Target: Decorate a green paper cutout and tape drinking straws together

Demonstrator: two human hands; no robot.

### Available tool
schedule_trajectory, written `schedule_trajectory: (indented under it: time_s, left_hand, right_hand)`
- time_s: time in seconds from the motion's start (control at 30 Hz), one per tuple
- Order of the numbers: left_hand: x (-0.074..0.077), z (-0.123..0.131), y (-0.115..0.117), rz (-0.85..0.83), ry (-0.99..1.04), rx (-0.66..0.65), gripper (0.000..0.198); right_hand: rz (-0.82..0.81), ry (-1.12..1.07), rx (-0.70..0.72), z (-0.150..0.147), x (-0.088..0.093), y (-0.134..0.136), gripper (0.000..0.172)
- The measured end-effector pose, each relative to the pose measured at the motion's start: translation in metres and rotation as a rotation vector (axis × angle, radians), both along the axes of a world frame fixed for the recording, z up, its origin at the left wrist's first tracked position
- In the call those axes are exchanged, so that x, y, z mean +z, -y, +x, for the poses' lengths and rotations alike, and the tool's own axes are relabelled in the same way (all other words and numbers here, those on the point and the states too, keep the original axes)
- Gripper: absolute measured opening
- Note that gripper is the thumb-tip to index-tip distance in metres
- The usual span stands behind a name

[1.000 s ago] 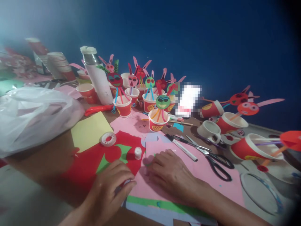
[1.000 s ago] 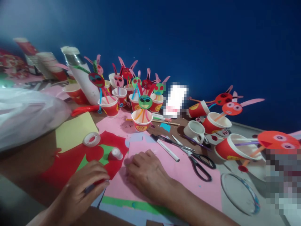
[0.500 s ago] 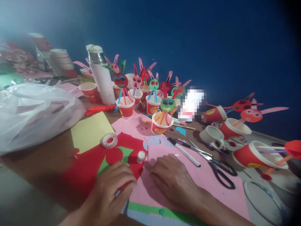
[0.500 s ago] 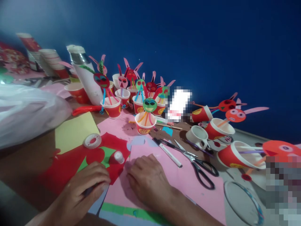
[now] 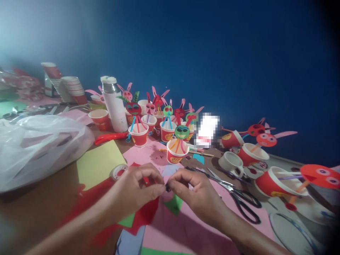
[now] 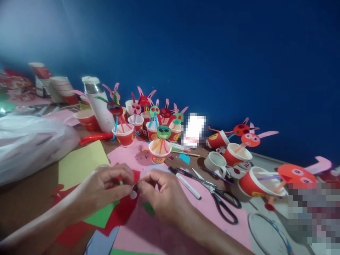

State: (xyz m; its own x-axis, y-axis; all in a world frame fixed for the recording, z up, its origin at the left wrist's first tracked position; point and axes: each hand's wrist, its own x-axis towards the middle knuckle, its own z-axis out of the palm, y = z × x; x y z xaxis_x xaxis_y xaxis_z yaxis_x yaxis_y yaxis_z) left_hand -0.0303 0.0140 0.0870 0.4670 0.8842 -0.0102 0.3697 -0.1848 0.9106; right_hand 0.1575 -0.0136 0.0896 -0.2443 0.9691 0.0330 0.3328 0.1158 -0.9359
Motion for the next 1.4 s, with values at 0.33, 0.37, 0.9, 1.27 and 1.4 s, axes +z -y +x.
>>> schedule_trajectory:
  time_s: [0.33, 0.37, 0.9, 1.27, 1.4]
  left_hand:
    - [0.008, -0.002, -0.050, 0.144, 0.002, 0.077, 0.020]
    - [0.006, -0.003, -0.055, 0.139, -0.011, 0.091, 0.019]
    - [0.008, -0.014, -0.069, 0.154, -0.090, -0.020, 0.012]
    - [-0.008, -0.012, -0.090, 0.005, 0.109, 0.074, 0.023]
    - [-0.023, -0.003, -0.105, -0.025, 0.104, 0.114, 0.021]
  right_hand:
    - [0.195, 0.167, 0.047, -0.005, 0.019, -0.050, 0.015]
    - [0.206, 0.178, 0.051, -0.004, 0.021, -0.056, 0.016]
    - [0.612, 0.688, 0.277, -0.014, 0.033, -0.090, 0.013]
    - [0.536, 0.626, 0.079, -0.004, 0.027, -0.103, 0.014]
    - [0.587, 0.654, -0.015, -0.005, 0.019, -0.116, 0.012]
